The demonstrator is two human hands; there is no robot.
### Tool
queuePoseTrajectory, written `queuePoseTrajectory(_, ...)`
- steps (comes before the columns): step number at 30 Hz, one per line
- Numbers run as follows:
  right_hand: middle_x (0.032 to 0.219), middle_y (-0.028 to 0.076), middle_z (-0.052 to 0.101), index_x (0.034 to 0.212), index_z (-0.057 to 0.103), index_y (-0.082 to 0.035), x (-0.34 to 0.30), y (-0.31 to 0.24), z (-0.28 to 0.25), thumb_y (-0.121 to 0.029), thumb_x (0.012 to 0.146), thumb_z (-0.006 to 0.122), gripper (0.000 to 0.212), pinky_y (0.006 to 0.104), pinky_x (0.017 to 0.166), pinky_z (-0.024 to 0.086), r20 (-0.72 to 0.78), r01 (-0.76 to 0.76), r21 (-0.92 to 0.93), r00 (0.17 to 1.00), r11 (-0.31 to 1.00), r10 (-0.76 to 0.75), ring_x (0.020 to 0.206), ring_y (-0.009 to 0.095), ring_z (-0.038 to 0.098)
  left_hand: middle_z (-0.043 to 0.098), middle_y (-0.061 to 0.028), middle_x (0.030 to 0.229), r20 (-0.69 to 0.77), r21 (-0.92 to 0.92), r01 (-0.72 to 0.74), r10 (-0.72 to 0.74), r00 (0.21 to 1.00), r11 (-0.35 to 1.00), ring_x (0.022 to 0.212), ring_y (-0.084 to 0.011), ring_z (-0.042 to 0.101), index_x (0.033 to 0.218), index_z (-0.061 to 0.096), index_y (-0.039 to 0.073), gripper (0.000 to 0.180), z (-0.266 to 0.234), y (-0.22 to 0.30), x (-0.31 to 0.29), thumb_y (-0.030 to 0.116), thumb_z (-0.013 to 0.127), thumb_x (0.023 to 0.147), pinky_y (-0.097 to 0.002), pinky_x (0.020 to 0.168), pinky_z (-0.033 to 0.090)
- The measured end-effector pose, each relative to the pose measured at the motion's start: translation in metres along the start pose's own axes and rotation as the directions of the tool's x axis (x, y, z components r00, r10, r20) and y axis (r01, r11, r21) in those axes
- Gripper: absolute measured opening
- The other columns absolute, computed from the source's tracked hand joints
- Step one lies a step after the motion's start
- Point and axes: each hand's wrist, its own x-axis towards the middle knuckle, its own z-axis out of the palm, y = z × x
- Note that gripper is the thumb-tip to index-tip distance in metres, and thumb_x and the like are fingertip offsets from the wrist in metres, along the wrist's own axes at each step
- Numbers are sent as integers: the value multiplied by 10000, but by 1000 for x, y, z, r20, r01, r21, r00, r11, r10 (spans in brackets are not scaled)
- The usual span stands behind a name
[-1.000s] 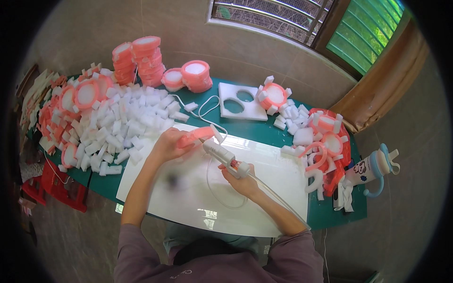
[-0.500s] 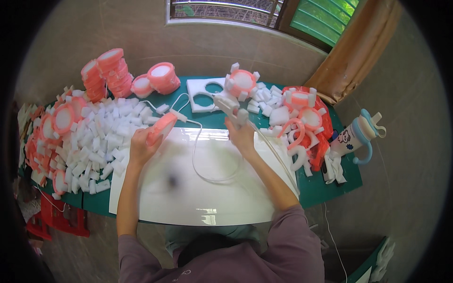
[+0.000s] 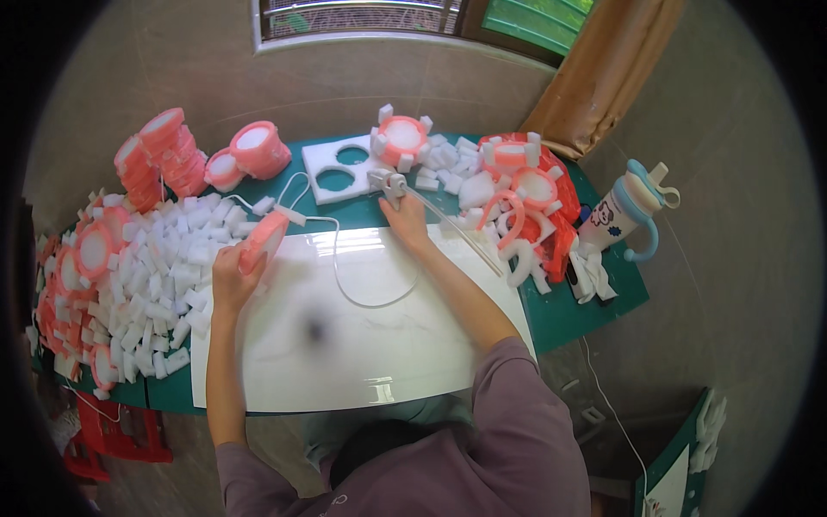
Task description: Assembling pink plastic rings and white foam cylinders using a hot glue gun.
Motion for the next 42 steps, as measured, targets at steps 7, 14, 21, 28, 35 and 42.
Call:
queuePoseTrajectory(7, 844, 222, 609, 1004, 522, 18, -15, 1, -14, -233, 677, 646, 431, 385, 708, 464, 76, -52, 53, 996, 997, 48, 772, 332, 608, 621, -120, 794, 5, 27, -20, 20, 1000, 999, 737, -298, 543, 896, 609, 37, 269, 4, 2, -2, 151, 673, 662, -359, 694, 440)
queuePoseTrajectory(14, 831, 220, 559, 931, 568, 11, -34, -9, -30, -119, 704, 550, 262, 422, 743, 407, 101, -29, 95, 995, 995, 19, 817, 368, 530, 612, -123, 771, -10, 33, -58, 58, 998, 998, 728, -298, 538, 892, 610, 13, 271, 2, 8, -1, 114, 680, 650, -352, 661, 447)
queuePoseTrajectory(21, 717, 172, 544, 958, 574, 31, -30, -5, -32, -148, 723, 593, 296, 357, 582, 407, 81, 68, -18, 995, 998, -66, 626, 268, 531, 608, -120, 767, 5, 29, -92, 92, 996, 995, 739, -294, 540, 901, 607, 1, 284, 6, 13, 1, 104, 682, 647, -347, 654, 453)
queuePoseTrajectory(28, 888, 231, 537, 1048, 521, 23, -35, -24, -36, -118, 739, 551, 341, 420, 761, 385, 245, -72, 26, 967, 997, 63, 867, 361, 496, 611, -119, 776, 19, 59, -81, 80, 997, 995, 738, -290, 548, 893, 606, 11, 274, 3, 5, -2, 114, 683, 651, -349, 680, 448)
queuePoseTrajectory(35, 1082, 182, 480, 1142, 442, 33, -76, -77, -56, -112, 740, 580, 449, 393, 750, 401, 196, 348, -451, 937, 822, -289, 950, 297, 471, 617, -109, 745, 40, -12, -146, 147, 988, 989, 672, -263, 576, 893, 596, 43, 264, 4, 4, 0, 141, 676, 662, -358, 698, 429)
queuePoseTrajectory(42, 843, 105, 574, 982, 585, -24, -102, -210, -92, -22, 640, 606, 342, 303, 523, 425, 182, 730, 334, 571, 596, -801, 638, 218, 546, 594, -95, 671, 24, -72, -140, 142, 990, 988, 622, -257, 569, 795, 585, 67, 202, 9, 5, -4, 178, 663, 645, -352, 675, 426)
